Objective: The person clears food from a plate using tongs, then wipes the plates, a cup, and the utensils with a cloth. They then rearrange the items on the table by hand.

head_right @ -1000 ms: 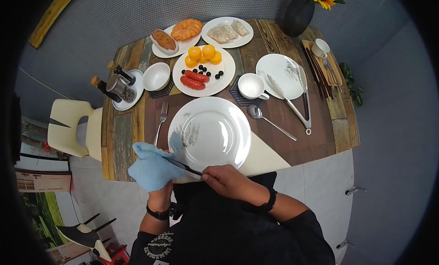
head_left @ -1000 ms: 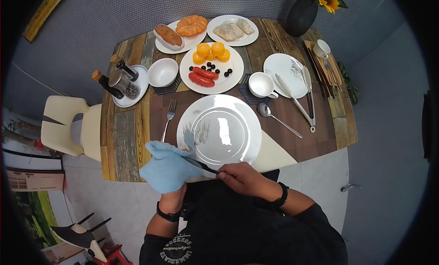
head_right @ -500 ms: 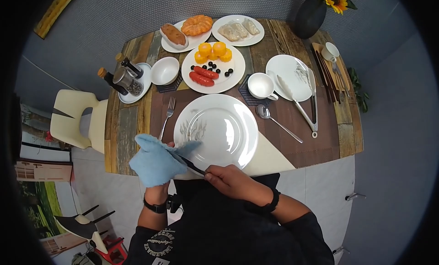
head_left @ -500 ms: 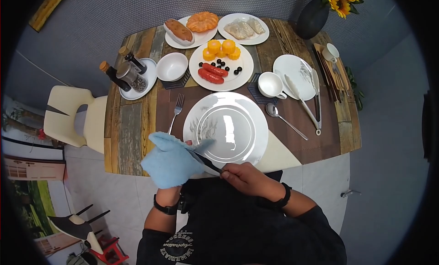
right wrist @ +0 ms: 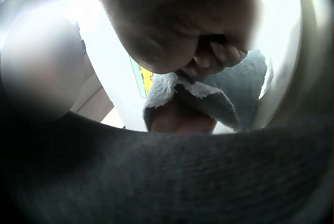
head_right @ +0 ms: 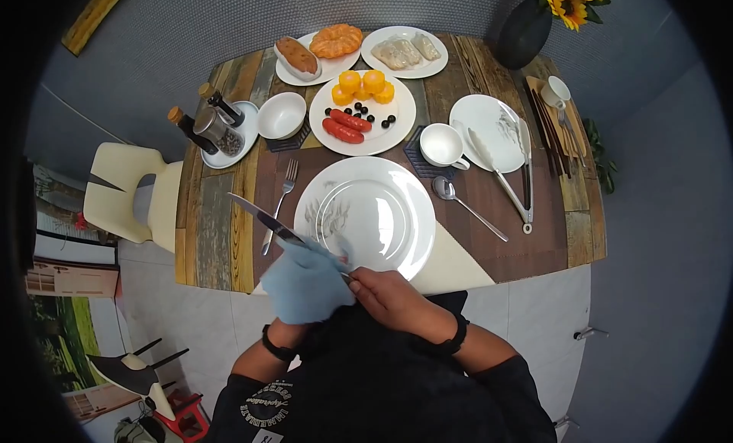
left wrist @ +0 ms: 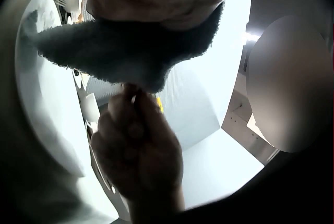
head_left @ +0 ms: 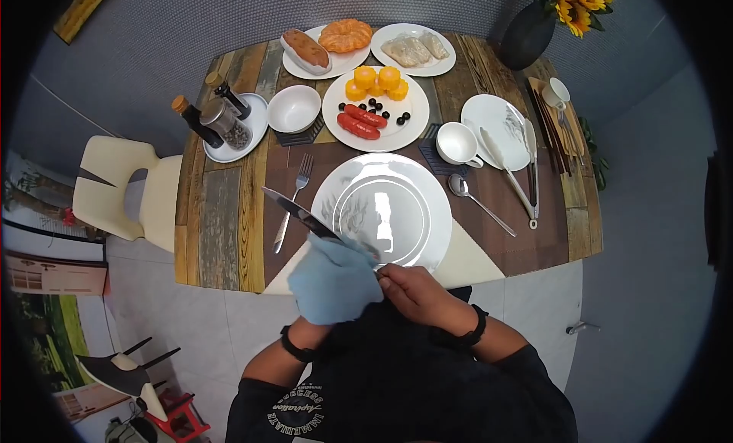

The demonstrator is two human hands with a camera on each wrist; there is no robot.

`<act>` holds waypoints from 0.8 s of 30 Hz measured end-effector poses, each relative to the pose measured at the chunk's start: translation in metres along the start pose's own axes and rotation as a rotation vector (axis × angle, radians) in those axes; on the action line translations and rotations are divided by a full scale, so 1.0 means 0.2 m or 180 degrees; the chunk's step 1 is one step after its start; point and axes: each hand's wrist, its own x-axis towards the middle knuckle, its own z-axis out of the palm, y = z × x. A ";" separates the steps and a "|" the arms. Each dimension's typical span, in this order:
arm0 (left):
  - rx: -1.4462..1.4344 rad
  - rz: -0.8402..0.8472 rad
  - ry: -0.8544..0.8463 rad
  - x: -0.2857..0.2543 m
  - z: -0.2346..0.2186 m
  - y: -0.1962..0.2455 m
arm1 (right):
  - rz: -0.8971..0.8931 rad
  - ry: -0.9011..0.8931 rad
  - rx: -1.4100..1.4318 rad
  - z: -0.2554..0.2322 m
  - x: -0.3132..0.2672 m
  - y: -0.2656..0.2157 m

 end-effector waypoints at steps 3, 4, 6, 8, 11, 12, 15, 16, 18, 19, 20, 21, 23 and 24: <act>0.0286 0.0271 0.0008 0.02 0.02 0.12 | -0.0117 0.0229 -0.0012 0.01 0.00 -0.01; 0.0286 0.0269 0.0013 0.03 0.01 0.13 | -0.0088 0.0248 0.0097 0.00 0.01 -0.04; -0.0022 0.0301 -0.0045 0.04 0.00 0.14 | -0.0061 0.0274 0.0206 0.01 0.01 -0.05; -0.0346 0.0363 0.0040 0.05 0.04 0.11 | -0.0031 0.0299 0.0309 0.02 0.00 -0.02; -0.0377 0.0561 0.0164 0.03 0.05 0.06 | -0.0135 0.0052 0.0163 0.00 0.00 0.00; -0.0082 0.0695 0.0195 0.02 0.04 0.05 | -0.0133 0.0057 0.0162 0.00 0.00 0.00; 0.0958 -0.0156 0.0421 0.04 -0.04 0.11 | -0.0222 0.0589 0.0365 -0.01 0.01 -0.02; 0.0958 -0.0158 0.0423 0.05 -0.04 0.11 | -0.0079 0.0706 0.0454 -0.02 0.02 -0.03; 0.0725 0.0224 0.0765 0.07 -0.02 0.11 | 0.0067 0.0833 0.0543 -0.03 0.04 -0.05; 0.0720 0.0231 0.0758 0.06 -0.02 0.11 | -0.0119 0.0896 0.0565 -0.03 0.05 -0.06; 0.0743 0.0090 0.0428 0.04 -0.01 0.11 | -0.0303 0.0958 0.0586 -0.02 0.07 -0.07; 0.0765 -0.0051 0.0096 0.03 0.00 0.11 | -0.0296 0.0970 0.0585 -0.01 0.07 -0.08; 0.0795 0.0327 0.0184 0.04 0.04 0.07 | -0.0248 0.0882 0.0715 0.00 0.08 -0.09; 0.0829 0.0702 0.0288 0.04 0.06 0.06 | -0.0248 0.0889 0.0709 0.01 0.08 -0.07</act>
